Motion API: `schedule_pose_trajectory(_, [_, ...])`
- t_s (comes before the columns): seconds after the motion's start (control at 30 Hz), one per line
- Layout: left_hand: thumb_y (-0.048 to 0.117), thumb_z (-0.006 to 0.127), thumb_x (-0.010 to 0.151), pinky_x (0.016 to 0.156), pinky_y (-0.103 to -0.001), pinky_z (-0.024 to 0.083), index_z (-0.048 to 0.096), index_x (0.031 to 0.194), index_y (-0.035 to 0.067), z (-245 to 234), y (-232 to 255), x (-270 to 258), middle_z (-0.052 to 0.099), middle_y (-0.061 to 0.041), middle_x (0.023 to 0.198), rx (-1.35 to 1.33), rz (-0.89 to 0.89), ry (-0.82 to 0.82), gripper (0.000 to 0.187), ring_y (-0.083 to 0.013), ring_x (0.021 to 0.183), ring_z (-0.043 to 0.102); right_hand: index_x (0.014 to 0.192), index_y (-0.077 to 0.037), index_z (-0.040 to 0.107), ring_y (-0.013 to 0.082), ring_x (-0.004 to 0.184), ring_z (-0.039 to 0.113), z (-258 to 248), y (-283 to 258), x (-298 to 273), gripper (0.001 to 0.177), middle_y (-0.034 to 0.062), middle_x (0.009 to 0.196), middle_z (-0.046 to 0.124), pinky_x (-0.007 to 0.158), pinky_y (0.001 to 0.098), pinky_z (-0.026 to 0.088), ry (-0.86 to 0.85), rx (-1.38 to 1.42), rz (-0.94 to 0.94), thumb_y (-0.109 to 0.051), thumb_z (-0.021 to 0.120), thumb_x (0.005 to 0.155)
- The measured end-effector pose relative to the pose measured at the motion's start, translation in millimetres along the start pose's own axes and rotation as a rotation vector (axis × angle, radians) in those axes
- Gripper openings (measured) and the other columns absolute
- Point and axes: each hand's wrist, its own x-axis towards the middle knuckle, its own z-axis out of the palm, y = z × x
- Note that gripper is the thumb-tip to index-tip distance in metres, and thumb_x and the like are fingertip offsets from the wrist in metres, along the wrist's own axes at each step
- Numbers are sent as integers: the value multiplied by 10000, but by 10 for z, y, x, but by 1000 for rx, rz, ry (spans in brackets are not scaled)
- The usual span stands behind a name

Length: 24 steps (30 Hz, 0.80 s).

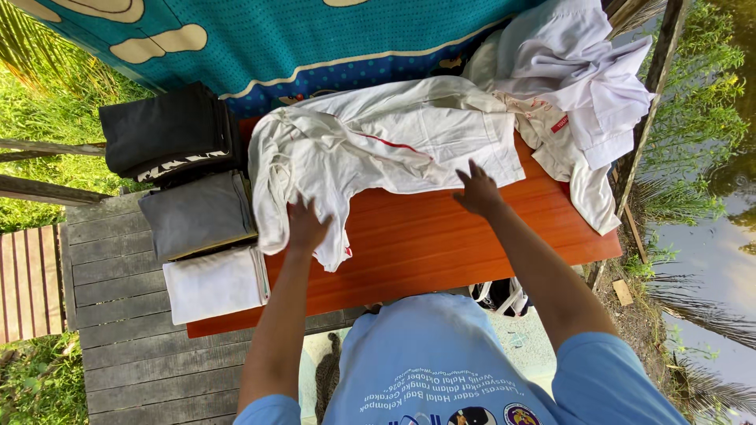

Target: The person folds a white shirt on a table, smoothing the fabric by hand and aligning the sleeves.

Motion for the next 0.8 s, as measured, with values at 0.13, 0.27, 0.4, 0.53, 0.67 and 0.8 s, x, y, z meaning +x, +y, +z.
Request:
schedule_pose_trajectory(0.13, [542,763,818,1130,-637,274,331,1536,44,128,318,-585,111,-278,1635,124,-104,-189,975,-444,1504,205,1570,-141,335,396,1498,304,306,30,-231,861,215,1662,216,1118,588,390,-143,-4,62,-456,720,867])
schedule_pose_trajectory(0.27, [418,777,810,1058,-560,439,443,1457,26,353,366,-1024,237,-315,1606,58,-78,31,827,-466,1360,414,1578,-122,309,384,1484,341,270,50,-317,873,134,1659,279,1131,564,406,-109,58,101,-418,708,860])
schedule_pose_trajectory(0.4, [150,728,840,922,-499,541,574,1350,104,483,229,-1194,446,-234,1501,81,-11,22,534,-455,1263,530,1620,-151,310,366,1445,385,112,18,-319,810,149,1566,374,1139,511,401,-166,-63,215,-287,665,905])
schedule_pose_trajectory(0.53, [38,681,830,963,-483,550,655,1263,147,323,46,-1309,575,-142,1365,19,0,24,447,-397,1248,568,1459,-145,424,366,1415,328,89,91,-322,713,164,1609,269,1047,498,383,-50,-140,109,-227,707,810])
schedule_pose_trajectory(0.67, [78,704,778,945,-504,533,692,1181,138,113,-104,-1500,620,-121,1266,-4,-56,-122,408,-370,1220,573,1428,-86,506,322,1313,488,206,233,-425,621,107,1401,541,1077,487,423,-46,-170,90,-254,689,859])
schedule_pose_trajectory(0.8, [158,719,828,1014,-475,525,701,1203,160,31,-287,-1750,622,-123,1250,47,-179,-438,376,-341,1224,589,1346,-150,597,302,1207,589,379,305,-837,431,80,1235,668,1033,474,463,76,-285,-42,-150,621,916])
